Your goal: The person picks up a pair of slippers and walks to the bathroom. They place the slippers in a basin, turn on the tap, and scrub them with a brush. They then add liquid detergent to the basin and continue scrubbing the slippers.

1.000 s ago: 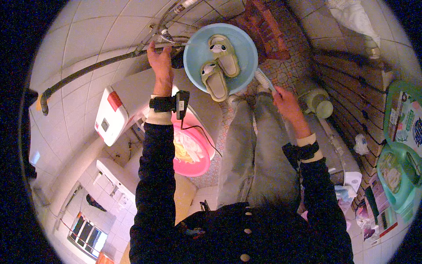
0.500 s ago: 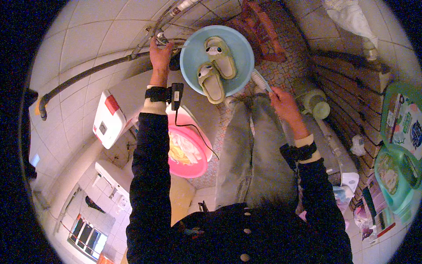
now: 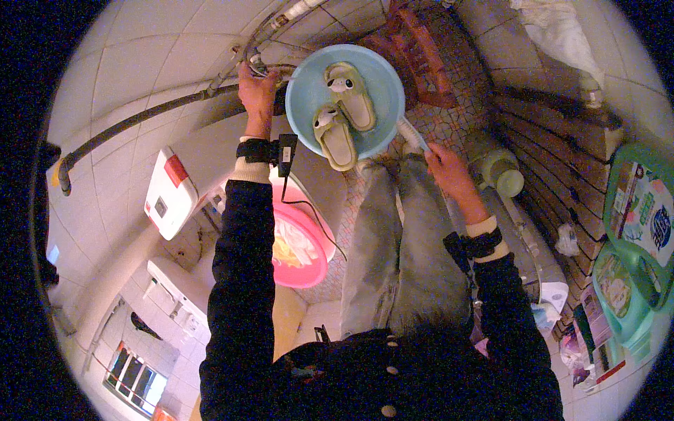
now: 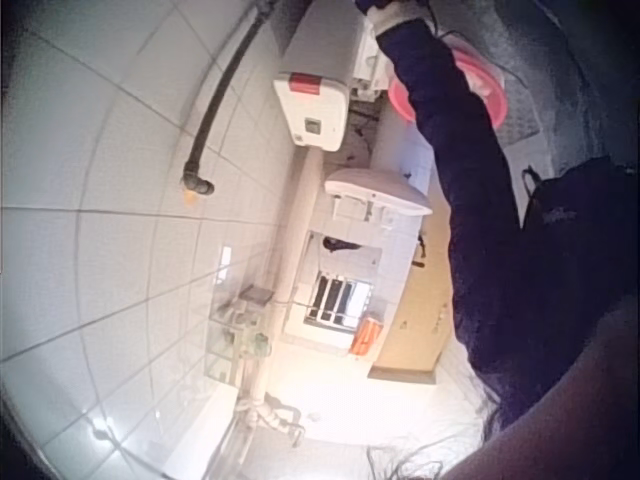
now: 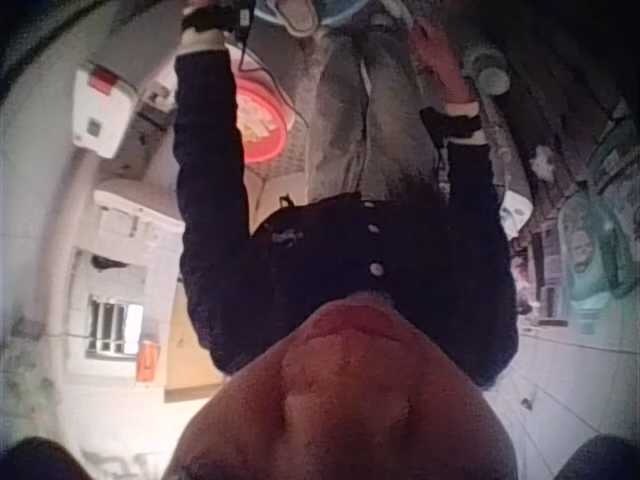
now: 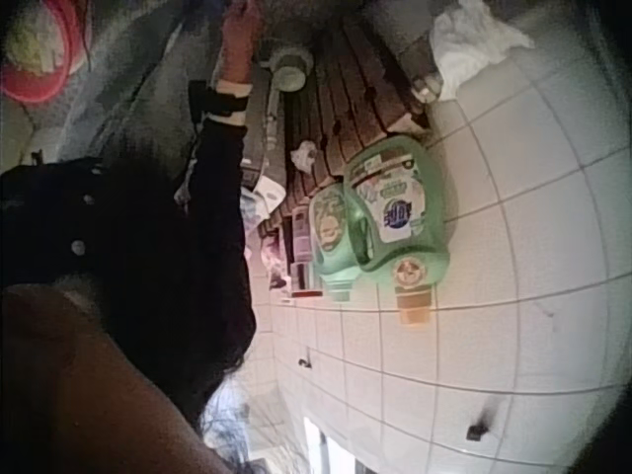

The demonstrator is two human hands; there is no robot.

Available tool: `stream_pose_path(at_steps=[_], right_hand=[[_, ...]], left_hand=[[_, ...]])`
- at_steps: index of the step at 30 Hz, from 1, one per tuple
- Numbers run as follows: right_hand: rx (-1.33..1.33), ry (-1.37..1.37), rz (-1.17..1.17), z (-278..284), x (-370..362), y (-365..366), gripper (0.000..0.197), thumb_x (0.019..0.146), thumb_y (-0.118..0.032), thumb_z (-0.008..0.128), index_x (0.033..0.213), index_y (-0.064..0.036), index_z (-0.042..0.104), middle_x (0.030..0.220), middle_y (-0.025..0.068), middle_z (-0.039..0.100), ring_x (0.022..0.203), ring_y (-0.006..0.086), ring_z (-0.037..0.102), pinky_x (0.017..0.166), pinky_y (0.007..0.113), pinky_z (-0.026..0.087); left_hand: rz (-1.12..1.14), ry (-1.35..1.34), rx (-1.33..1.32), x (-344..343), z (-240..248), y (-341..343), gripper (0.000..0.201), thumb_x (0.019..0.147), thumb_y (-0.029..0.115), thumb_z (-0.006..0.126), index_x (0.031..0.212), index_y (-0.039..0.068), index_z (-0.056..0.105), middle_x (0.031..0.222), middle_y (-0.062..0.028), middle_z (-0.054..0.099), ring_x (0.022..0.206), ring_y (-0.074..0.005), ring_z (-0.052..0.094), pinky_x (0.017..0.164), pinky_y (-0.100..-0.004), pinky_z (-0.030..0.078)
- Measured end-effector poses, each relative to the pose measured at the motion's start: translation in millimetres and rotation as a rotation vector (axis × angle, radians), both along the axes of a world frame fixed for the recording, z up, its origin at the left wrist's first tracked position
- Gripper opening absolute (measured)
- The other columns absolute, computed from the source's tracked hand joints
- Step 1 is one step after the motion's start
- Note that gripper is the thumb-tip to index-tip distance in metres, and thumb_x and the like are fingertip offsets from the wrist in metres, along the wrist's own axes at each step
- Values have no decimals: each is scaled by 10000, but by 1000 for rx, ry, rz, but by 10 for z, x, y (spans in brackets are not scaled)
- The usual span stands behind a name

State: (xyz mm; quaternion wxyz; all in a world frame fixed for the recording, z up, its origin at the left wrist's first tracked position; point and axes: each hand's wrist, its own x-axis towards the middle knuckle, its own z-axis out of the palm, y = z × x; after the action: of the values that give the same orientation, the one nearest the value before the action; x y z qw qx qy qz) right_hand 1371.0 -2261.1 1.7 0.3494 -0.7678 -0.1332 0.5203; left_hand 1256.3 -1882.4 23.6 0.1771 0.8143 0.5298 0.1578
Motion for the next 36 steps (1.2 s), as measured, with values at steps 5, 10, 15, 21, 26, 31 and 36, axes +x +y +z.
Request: stream_pose_path(at_steps=[5,10,15,21,26,31,36], right_hand=[[7,-8,27,32,-2,76,343,890,-256,487,1164,-52,516,652,24,533,522,96,487,455,252,428],[14,75,10,71,-44,147,325,886,-259,496,1142,-61,527,670,57,568,531,134,518,451,283,447],[61,14,71,26,-65,164,326,889,-254,490,1142,-51,526,656,51,556,527,131,515,453,281,448],[67,-9,54,30,-65,161,333,894,-259,482,1145,-43,522,656,45,550,533,128,512,454,288,443],[61,-12,76,115,-41,165,327,894,-252,478,1137,-39,524,655,33,542,535,114,504,464,279,442],[4,46,71,163,-16,172,350,893,-236,480,1173,-29,509,658,19,524,538,80,480,469,246,443],[11,0,56,175,-31,164,307,894,-246,469,1120,-49,536,637,33,538,518,113,494,460,275,434]], left_hand=[[-66,11,-12,-45,106,-26,770,601,303,755,1246,44,425,1196,-154,511,1042,-328,529,854,-404,421],[-53,194,-4,-95,172,-20,785,584,401,770,1245,116,456,1190,-111,538,1079,-285,516,864,-490,365],[-90,205,145,-115,151,-36,739,595,438,752,1213,133,486,1133,-97,569,1068,-273,517,868,-615,267],[-82,281,84,-88,195,-35,769,579,441,750,1203,90,471,1170,-75,528,1161,-238,435,911,-615,240],[-66,284,90,-58,234,-41,781,567,455,752,1200,86,479,1177,-92,528,1168,-242,432,915,-607,236],[-38,299,73,-50,226,-44,799,562,468,751,1204,81,474,1206,-104,513,1193,-255,413,921,-606,235],[-47,261,18,-42,205,-19,797,586,451,745,1226,80,447,1234,-109,493,1205,-259,401,917,-609,248]])
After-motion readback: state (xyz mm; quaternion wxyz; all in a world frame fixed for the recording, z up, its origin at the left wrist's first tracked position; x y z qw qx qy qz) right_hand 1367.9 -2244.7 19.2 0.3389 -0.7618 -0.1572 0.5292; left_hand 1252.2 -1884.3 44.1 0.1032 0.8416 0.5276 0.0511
